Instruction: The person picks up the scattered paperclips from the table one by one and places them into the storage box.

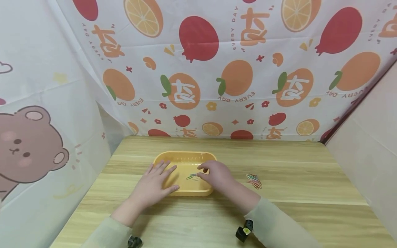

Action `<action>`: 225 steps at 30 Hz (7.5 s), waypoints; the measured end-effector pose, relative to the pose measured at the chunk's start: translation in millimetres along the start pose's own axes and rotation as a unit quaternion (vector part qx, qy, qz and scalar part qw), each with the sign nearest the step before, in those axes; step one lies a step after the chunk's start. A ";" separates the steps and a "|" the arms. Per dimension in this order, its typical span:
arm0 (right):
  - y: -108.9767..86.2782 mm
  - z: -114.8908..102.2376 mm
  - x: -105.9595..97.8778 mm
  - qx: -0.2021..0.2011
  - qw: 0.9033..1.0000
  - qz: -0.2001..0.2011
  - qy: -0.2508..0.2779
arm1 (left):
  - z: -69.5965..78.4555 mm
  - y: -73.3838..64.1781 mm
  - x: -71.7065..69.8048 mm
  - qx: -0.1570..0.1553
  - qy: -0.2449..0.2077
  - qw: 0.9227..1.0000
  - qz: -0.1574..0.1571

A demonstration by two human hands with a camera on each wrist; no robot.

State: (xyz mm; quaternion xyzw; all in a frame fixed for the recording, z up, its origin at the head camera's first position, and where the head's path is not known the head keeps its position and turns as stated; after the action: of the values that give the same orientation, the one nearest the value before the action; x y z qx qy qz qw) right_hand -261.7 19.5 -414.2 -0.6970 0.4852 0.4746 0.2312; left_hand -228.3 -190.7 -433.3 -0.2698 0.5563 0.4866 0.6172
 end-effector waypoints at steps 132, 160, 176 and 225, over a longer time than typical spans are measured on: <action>-87.1 192.5 -32.7 0.121 0.990 0.054 -0.048 | -5.1 -1.6 4.3 -0.007 -0.007 1.000 0.000; -85.2 195.7 -36.2 0.164 0.985 0.050 0.033 | -4.9 -1.3 3.8 -0.005 -0.006 1.000 -0.002; -70.4 179.4 -34.8 0.173 0.982 0.040 0.068 | -4.5 -1.8 2.6 -0.011 -0.013 1.000 -0.003; 27.9 36.8 -0.8 0.134 0.956 0.016 0.261 | -5.8 -3.7 3.9 -0.015 -0.011 1.000 -0.005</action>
State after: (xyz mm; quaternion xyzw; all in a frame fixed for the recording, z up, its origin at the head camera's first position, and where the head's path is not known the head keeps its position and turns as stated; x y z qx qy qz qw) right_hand -302.8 37.0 -426.0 -0.7511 0.5992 0.2105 0.1804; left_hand -227.8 -196.0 -439.2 -0.2763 0.5407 0.4947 0.6218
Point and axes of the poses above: each hand's wrist, its own y-axis towards the middle knuckle, its own x-axis out of the palm, z = x × y, the point moved 7 cm from there along y, towards the middle knuckle, and after that the axes turned 7 degrees about -y, right-handed, at the moved point
